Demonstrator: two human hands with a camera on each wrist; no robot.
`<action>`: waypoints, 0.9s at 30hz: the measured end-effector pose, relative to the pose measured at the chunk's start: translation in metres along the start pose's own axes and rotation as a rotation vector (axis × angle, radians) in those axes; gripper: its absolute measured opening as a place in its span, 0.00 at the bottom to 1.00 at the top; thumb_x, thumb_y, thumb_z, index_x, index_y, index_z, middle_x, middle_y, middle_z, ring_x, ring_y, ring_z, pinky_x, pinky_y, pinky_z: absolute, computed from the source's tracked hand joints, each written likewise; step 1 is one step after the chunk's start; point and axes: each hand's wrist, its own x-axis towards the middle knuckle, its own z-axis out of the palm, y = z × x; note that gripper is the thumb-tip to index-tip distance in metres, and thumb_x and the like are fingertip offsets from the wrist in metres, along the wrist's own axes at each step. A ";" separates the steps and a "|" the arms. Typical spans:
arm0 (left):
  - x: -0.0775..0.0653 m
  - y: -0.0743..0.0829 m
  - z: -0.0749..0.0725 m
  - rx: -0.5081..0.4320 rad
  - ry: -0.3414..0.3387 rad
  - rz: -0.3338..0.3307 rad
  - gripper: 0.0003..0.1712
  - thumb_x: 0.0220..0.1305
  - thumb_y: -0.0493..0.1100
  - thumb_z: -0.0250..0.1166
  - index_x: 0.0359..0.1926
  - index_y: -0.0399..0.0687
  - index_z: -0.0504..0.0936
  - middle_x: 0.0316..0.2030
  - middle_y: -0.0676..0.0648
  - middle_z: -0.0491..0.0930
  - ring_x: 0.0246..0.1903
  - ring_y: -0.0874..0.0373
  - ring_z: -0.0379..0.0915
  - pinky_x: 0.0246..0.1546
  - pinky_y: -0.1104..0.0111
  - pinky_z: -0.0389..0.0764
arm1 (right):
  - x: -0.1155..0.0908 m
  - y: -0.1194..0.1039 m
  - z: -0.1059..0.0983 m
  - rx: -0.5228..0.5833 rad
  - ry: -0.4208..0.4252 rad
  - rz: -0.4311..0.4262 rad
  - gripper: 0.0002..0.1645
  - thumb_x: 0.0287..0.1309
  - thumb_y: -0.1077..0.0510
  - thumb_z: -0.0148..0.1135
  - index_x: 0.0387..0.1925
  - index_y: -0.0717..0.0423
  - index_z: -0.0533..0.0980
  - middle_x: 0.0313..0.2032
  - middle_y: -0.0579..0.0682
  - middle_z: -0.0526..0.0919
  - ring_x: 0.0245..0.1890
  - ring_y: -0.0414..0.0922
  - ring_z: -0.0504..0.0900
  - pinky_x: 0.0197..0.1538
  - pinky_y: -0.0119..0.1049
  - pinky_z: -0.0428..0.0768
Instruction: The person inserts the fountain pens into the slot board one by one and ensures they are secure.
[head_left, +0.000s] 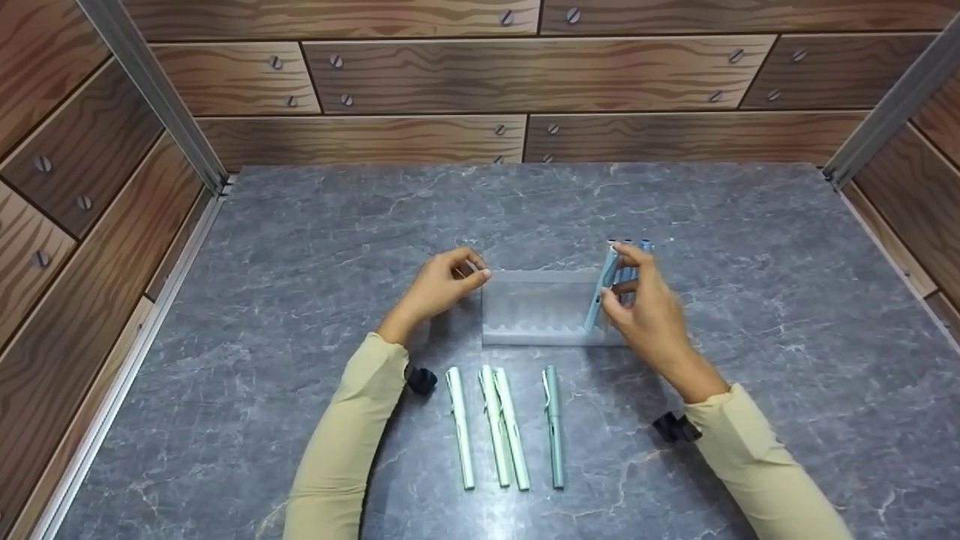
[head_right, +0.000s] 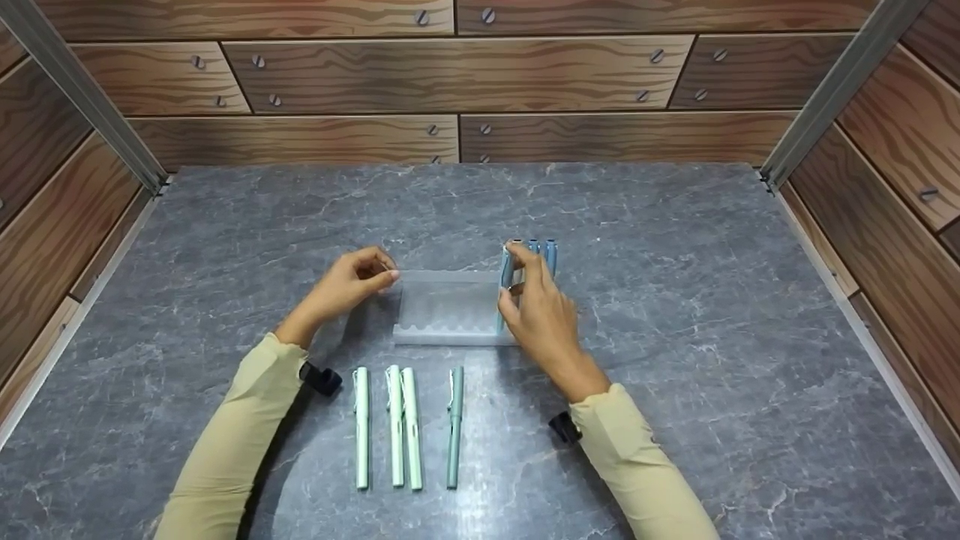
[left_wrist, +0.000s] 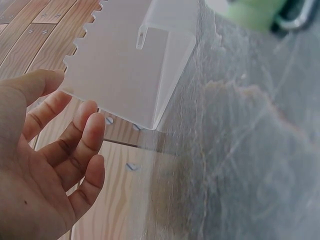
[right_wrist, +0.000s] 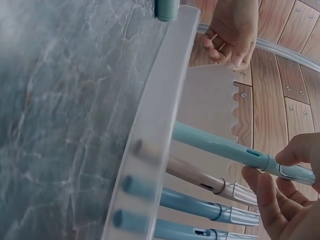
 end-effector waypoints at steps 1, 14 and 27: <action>0.000 0.000 0.000 -0.001 -0.002 -0.002 0.09 0.64 0.47 0.64 0.39 0.47 0.80 0.30 0.46 0.81 0.25 0.62 0.72 0.26 0.72 0.72 | 0.000 0.001 0.001 0.001 0.000 0.000 0.37 0.54 0.71 0.63 0.64 0.54 0.60 0.49 0.62 0.77 0.34 0.54 0.85 0.29 0.44 0.81; 0.001 -0.002 0.000 0.002 -0.013 -0.003 0.10 0.65 0.48 0.64 0.40 0.47 0.81 0.29 0.45 0.81 0.25 0.62 0.71 0.26 0.72 0.71 | -0.002 0.004 0.007 -0.018 -0.055 0.044 0.37 0.51 0.69 0.66 0.62 0.53 0.63 0.48 0.60 0.81 0.34 0.53 0.86 0.29 0.46 0.80; 0.001 -0.002 -0.001 0.003 -0.012 -0.006 0.10 0.64 0.48 0.64 0.40 0.47 0.80 0.31 0.44 0.82 0.26 0.62 0.72 0.28 0.72 0.72 | 0.001 0.004 0.007 -0.109 -0.058 0.015 0.36 0.52 0.67 0.66 0.63 0.54 0.64 0.46 0.57 0.79 0.30 0.48 0.81 0.26 0.40 0.73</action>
